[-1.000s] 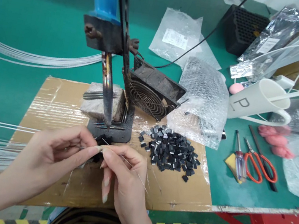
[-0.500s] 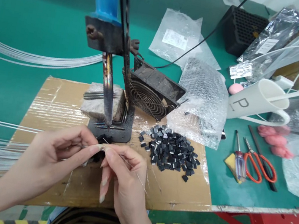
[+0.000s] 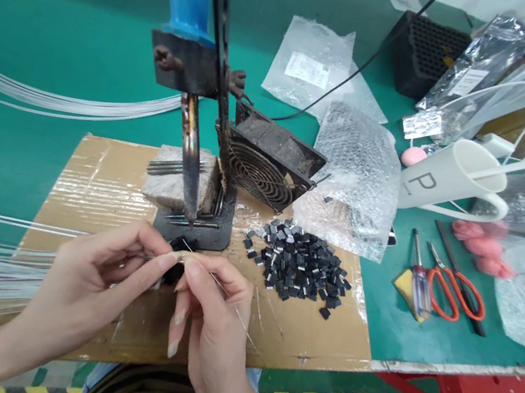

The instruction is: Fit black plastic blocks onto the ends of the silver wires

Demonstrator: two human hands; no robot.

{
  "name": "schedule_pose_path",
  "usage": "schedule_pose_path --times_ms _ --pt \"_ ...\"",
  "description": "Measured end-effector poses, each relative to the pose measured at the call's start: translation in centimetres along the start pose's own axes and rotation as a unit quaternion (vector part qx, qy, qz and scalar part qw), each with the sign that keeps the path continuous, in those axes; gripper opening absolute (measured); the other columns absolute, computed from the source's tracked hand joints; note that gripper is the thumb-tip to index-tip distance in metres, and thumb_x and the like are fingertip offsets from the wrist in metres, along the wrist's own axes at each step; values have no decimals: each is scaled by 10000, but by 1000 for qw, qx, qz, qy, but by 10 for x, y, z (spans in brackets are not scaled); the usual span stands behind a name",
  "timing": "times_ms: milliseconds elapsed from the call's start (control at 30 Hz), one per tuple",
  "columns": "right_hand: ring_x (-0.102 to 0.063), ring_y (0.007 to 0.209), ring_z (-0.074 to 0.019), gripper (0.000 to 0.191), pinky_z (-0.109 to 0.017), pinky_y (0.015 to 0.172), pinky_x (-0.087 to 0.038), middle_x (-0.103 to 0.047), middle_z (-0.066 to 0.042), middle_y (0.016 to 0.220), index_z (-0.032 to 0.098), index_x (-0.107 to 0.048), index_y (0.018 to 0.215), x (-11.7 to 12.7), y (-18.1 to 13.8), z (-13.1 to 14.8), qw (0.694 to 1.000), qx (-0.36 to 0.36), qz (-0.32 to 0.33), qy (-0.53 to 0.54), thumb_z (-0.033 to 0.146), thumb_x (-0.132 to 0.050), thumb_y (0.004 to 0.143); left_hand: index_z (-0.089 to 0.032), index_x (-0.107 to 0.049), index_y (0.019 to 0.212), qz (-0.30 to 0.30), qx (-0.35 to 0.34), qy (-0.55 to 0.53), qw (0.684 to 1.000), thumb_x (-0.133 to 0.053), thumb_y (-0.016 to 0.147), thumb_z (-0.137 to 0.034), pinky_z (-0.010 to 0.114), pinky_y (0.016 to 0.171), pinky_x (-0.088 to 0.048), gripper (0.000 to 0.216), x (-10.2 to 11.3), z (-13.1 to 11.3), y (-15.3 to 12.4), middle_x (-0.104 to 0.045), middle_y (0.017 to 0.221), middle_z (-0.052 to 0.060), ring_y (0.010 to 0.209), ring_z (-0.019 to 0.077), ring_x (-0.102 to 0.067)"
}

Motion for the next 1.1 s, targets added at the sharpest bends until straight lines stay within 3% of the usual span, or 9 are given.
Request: schedule_pose_path --times_ms 233,433,667,1100 --pt "-440 267 -14 232 -73 279 -359 -584 62 486 159 -772 756 1 -1 -2 1000 -2 6 16 334 -811 902 -210 -651 809 2 18 -48 999 -609 988 -338 214 472 -387 224 -2 -4 2 -620 626 -31 525 110 -542" --pt "-553 340 -47 186 -104 312 -461 -645 33 604 185 -842 970 5 0 2 999 25 17 -15 354 -771 939 -207 -671 824 -20 31 -51 998 -656 963 -343 196 470 -378 196 1 -4 4 -621 622 -36 524 100 -543" --pt "-580 340 -65 124 -118 323 -474 -660 40 554 185 -840 911 5 0 -2 997 46 8 -54 306 -813 906 -210 -693 847 -25 4 -34 999 -654 966 -303 210 503 -406 156 1 -1 2 -683 675 -21 564 108 -597" --pt "-566 329 -71 139 -142 320 -461 -667 41 556 183 -829 905 6 0 -2 995 58 -4 -81 322 -817 899 -218 -690 845 -16 -16 -13 1000 -634 985 -289 220 491 -379 167 2 -1 0 -618 640 -44 531 99 -523"
Point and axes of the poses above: each hand's wrist, its own y-axis towards the middle knuckle, its own x-axis out of the back of the hand, z = x × y, the point moved 1 cm from there along y, towards the middle knuckle
